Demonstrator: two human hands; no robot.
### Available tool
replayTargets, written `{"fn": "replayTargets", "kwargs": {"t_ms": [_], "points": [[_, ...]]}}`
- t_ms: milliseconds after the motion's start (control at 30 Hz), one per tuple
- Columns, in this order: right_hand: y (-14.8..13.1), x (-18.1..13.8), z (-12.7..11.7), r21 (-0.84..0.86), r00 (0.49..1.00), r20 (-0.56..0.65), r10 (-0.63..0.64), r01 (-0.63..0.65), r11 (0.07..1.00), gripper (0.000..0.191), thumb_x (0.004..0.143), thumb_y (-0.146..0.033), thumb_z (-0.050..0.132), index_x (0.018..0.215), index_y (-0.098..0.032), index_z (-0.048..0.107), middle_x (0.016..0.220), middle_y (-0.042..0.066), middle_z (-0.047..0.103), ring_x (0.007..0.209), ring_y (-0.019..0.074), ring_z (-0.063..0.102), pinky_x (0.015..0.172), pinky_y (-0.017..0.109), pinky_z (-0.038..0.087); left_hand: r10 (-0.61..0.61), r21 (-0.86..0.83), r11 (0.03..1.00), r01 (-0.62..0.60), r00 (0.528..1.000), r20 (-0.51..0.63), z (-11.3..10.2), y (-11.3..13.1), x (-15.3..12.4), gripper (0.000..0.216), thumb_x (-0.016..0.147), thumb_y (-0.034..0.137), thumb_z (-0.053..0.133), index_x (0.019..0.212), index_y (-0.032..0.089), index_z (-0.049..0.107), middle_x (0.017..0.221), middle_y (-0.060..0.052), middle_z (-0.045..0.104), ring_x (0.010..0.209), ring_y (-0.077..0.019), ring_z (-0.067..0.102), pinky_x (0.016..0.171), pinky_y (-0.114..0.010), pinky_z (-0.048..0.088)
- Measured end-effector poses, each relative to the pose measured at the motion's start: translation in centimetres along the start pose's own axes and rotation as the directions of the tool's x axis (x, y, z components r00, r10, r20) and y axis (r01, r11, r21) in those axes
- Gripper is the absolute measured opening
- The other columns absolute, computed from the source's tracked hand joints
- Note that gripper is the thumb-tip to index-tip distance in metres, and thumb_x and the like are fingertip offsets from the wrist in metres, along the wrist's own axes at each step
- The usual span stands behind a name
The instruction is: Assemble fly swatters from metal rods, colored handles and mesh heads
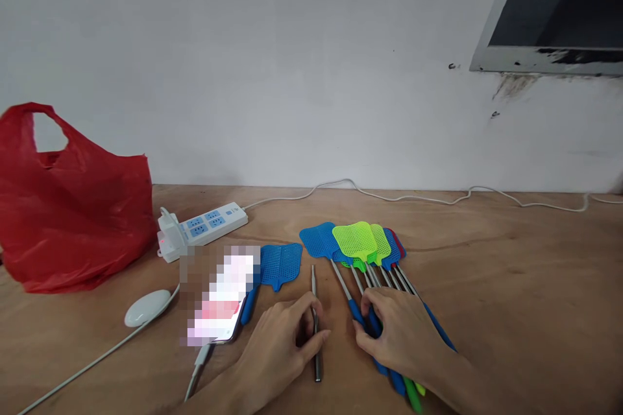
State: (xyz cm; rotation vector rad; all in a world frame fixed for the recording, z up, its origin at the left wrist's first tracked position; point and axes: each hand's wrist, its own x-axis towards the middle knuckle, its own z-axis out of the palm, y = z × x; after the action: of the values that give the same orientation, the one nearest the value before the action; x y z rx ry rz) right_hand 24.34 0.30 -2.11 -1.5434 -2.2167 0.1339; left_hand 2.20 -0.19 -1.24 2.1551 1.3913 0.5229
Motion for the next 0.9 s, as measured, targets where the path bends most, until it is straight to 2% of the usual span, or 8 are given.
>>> {"fn": "replayTargets", "kwargs": {"t_ms": [100,200,333,433,533,667,767,900], "points": [[-0.3,-0.1,0.1,-0.072,1.000,-0.004,0.028,-0.028,0.997,0.018,0.072,-0.026,0.060,0.061,-0.022,0.046,0.060,0.001,0.062,0.058,0.0200,0.058,0.055,0.031,0.025,0.011,0.000,1.000,-0.011,1.000,-0.004,0.1,-0.2,0.1,0.009,0.085,0.025,0.064,0.092,0.022,0.059,0.069,0.006,0.062,0.056,-0.0128,0.052,0.057,-0.024,0.037],[-0.3,-0.1,0.3,-0.050,0.999,-0.027,0.039,-0.040,0.998,0.021,0.070,-0.023,0.059,0.058,-0.022,0.042,0.055,0.000,0.058,0.054,0.0177,0.053,0.054,0.030,0.023,0.016,-0.008,1.000,-0.016,1.000,-0.001,0.2,-0.3,0.1,0.009,0.085,0.025,0.064,0.092,0.022,0.060,0.069,0.006,0.062,0.056,-0.0126,0.053,0.057,-0.024,0.037],[0.1,0.0,0.4,0.115,0.993,-0.094,0.076,-0.065,0.991,0.023,0.070,-0.023,0.059,0.057,-0.023,0.040,0.049,-0.005,0.043,0.048,0.0128,0.043,0.052,0.028,0.026,0.018,-0.015,1.000,-0.018,1.000,0.006,0.2,-0.4,0.2,0.010,0.085,0.026,0.065,0.093,0.022,0.060,0.072,0.006,0.063,0.055,-0.0119,0.052,0.056,-0.024,0.036],[0.7,0.2,0.5,0.314,0.982,-0.130,0.136,-0.089,0.945,0.024,0.072,-0.024,0.059,0.057,-0.023,0.041,0.047,-0.007,0.037,0.045,0.0109,0.038,0.050,0.026,0.027,0.021,-0.007,1.000,-0.021,1.000,0.004,0.1,-0.3,0.2,0.011,0.084,0.026,0.066,0.092,0.022,0.060,0.073,0.005,0.063,0.056,-0.0119,0.051,0.056,-0.024,0.035],[1.2,0.6,0.5,0.581,0.974,-0.074,0.215,-0.133,0.803,0.022,0.076,-0.030,0.060,0.060,-0.022,0.047,0.050,-0.007,0.039,0.046,0.0106,0.038,0.047,0.025,0.027,0.029,-0.005,1.000,-0.029,1.000,-0.002,0.1,-0.3,0.1,0.010,0.085,0.026,0.066,0.092,0.022,0.060,0.074,0.005,0.062,0.057,-0.0120,0.052,0.056,-0.024,0.035],[1.1,1.2,0.0,0.841,0.945,0.048,0.324,-0.213,0.497,0.026,0.077,-0.045,0.065,0.073,-0.021,0.056,0.054,-0.005,0.048,0.048,0.0107,0.041,0.046,0.023,0.031,0.060,-0.012,0.998,-0.060,0.998,-0.005,0.1,-0.4,0.1,0.008,0.085,0.025,0.064,0.092,0.021,0.060,0.076,0.004,0.062,0.057,-0.0116,0.052,0.056,-0.024,0.035],[0.9,1.3,-0.6,0.915,0.926,0.124,0.356,-0.246,0.321,0.039,0.075,-0.052,0.068,0.093,-0.019,0.058,0.052,-0.005,0.057,0.043,0.0099,0.041,0.042,0.022,0.029,0.065,-0.024,0.998,-0.065,0.998,-0.011,0.1,-0.5,0.2,0.008,0.085,0.024,0.065,0.089,0.021,0.059,0.077,0.004,0.063,0.061,-0.0124,0.054,0.057,-0.024,0.036],[0.9,0.9,-1.0,0.933,0.920,0.217,0.325,-0.294,0.209,0.045,0.077,-0.053,0.067,0.106,-0.021,0.051,0.054,-0.006,0.061,0.037,0.0078,0.034,0.036,0.019,0.021,0.077,-0.036,0.996,-0.077,0.997,-0.008,0.0,-0.4,0.2,0.008,0.085,0.025,0.066,0.088,0.021,0.059,0.078,0.004,0.063,0.063,-0.0128,0.055,0.058,-0.023,0.036]]}}
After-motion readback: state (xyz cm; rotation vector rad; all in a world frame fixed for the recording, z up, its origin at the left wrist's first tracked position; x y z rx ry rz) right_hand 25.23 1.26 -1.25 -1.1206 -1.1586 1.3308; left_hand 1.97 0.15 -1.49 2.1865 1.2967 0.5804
